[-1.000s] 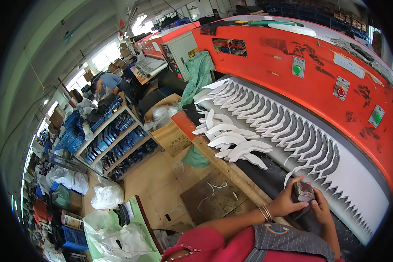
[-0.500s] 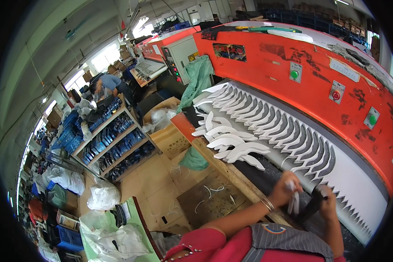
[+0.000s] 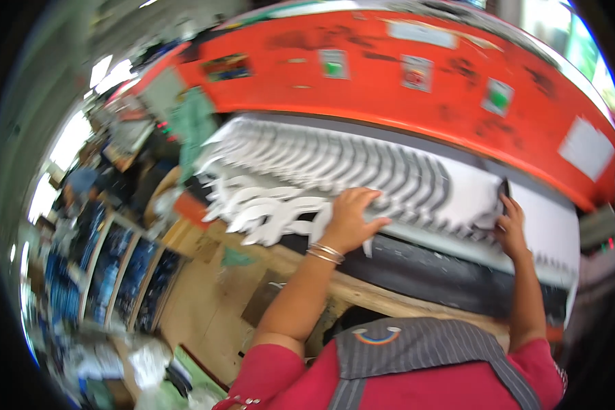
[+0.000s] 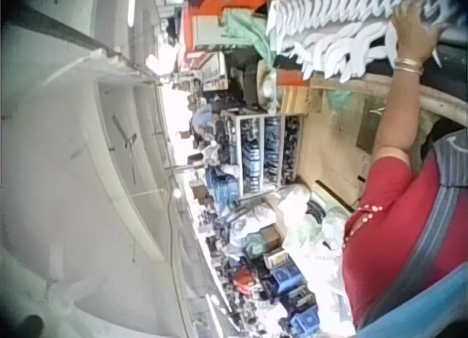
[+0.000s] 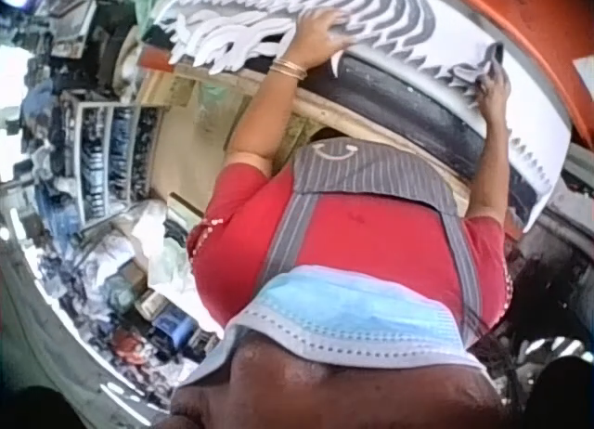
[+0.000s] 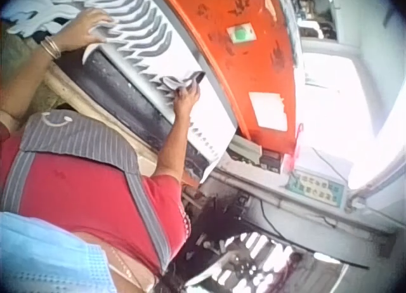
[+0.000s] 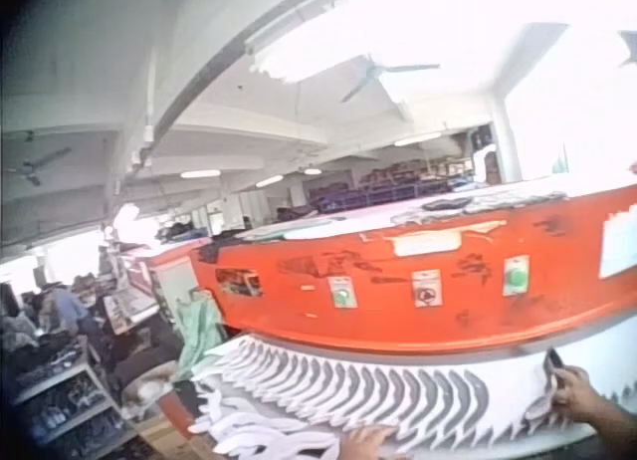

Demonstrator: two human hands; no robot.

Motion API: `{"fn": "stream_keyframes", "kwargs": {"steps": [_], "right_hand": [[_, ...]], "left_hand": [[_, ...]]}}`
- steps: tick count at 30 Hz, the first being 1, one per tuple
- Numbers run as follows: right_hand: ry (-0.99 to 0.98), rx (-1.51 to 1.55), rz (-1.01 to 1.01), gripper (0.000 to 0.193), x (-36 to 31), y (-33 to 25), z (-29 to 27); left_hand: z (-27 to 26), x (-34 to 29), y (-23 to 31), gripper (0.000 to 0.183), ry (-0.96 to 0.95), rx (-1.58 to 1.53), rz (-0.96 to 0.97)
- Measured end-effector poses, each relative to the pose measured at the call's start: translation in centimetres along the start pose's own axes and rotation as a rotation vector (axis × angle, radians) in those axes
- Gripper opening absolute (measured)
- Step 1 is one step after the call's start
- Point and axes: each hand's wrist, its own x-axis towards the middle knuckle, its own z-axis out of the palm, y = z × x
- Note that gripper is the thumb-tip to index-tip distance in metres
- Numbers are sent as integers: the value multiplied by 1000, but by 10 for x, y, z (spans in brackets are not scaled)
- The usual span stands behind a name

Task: Operating an industrial stamping machine to cut or emboss shoe upper components from fabric sheets.

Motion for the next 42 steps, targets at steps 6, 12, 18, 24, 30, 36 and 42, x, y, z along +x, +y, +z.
{"fn": "stream_keyframes", "kwargs": {"steps": [6,12,18,24,30,36,42], "right_hand": [[123,188,510,52,4,-36,42],[2,452,693,44,37,-40,21],[-65,639,467,47,76,-45,56],[-84,579,386,51,85,-41,76],[-118,638,310,48,88,-35,79],[-101,635,320,46,92,-38,79],[-81,619,299,47,94,-38,69]], "left_hand": [[82,48,-11,37,-233,-68,17],[163,74,-8,36,-252,-35,19],[172,82,0,44,-398,93,8],[174,78,-1,43,-329,105,33],[172,79,-2,44,-309,96,58],[172,83,-5,41,-293,78,82],[174,84,0,42,-272,103,115]]}}
